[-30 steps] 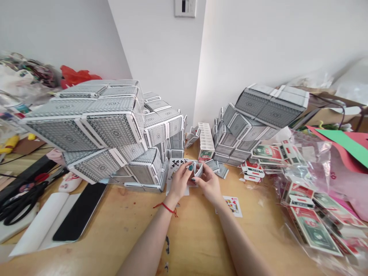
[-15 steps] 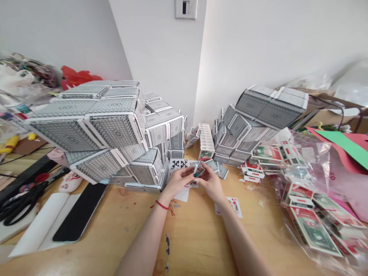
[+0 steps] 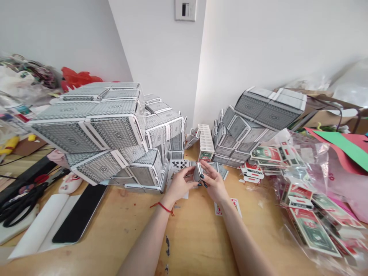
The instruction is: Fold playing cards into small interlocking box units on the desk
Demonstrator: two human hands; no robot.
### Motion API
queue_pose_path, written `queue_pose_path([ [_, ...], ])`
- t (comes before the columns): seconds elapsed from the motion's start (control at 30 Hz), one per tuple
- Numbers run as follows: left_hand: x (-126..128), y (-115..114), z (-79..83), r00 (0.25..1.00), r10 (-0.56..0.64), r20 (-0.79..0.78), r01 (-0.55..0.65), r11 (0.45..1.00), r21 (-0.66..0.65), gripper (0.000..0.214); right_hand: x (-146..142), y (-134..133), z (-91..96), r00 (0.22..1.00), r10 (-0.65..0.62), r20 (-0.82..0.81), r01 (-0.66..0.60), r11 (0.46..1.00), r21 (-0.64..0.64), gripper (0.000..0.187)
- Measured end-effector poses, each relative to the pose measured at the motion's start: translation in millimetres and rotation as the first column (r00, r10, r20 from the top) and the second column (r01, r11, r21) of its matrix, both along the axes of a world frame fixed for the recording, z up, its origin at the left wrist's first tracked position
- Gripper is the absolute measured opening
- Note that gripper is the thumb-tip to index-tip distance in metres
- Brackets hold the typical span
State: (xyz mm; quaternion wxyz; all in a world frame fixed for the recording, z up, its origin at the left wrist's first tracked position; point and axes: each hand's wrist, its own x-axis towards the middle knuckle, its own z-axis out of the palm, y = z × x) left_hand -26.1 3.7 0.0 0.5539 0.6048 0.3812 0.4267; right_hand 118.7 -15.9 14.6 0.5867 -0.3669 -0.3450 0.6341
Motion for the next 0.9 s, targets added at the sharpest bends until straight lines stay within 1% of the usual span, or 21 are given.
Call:
queue_pose_path([
  [0.13,0,-1,2.2,0.992,0.089,-0.09,-0.073,0.984,0.164,0.055,-2,-2,6.1,0.999,0.037,-0.017,-0.037,0.999,-0.022,0.054],
  [0.23,1,-3,3.4,0.98,0.141,-0.139,-0.101,0.96,0.262,0.053,-4,-1,2.3,1.0,-0.008,0.029,0.01,0.997,-0.083,0.047],
  [0.33,1,-4,3.0,0.97,0.18,-0.163,-0.122,0.942,0.312,0.054,-5,2,-6.5,0.989,-0.052,0.137,0.07,0.988,-0.134,0.046],
  [0.47,0,-3,2.2,0.961,0.211,-0.179,-0.139,0.927,0.349,0.054,-5,5,-13.0,0.991,-0.001,0.137,0.021,0.989,-0.147,0.037],
  [0.57,-2,-3,2.3,0.956,0.22,-0.196,-0.138,0.922,0.362,0.055,-4,5,-12.4,0.988,0.029,0.153,-0.009,0.991,-0.133,0.035],
  [0.67,-2,-2,1.7,0.95,0.231,-0.208,-0.141,0.917,0.373,0.056,-4,4,-11.0,0.967,0.031,0.252,-0.007,0.995,-0.098,0.036],
  [0.8,-3,-2,0.1,0.94,0.238,-0.244,-0.131,0.912,0.388,0.057,-5,4,-10.0,0.908,-0.015,0.419,0.021,1.0,-0.01,0.038],
  [0.9,-4,-2,-0.2,0.926,0.244,-0.289,-0.11,0.905,0.41,0.058,-6,3,-10.9,0.866,-0.073,0.495,0.063,0.997,0.037,0.038],
])
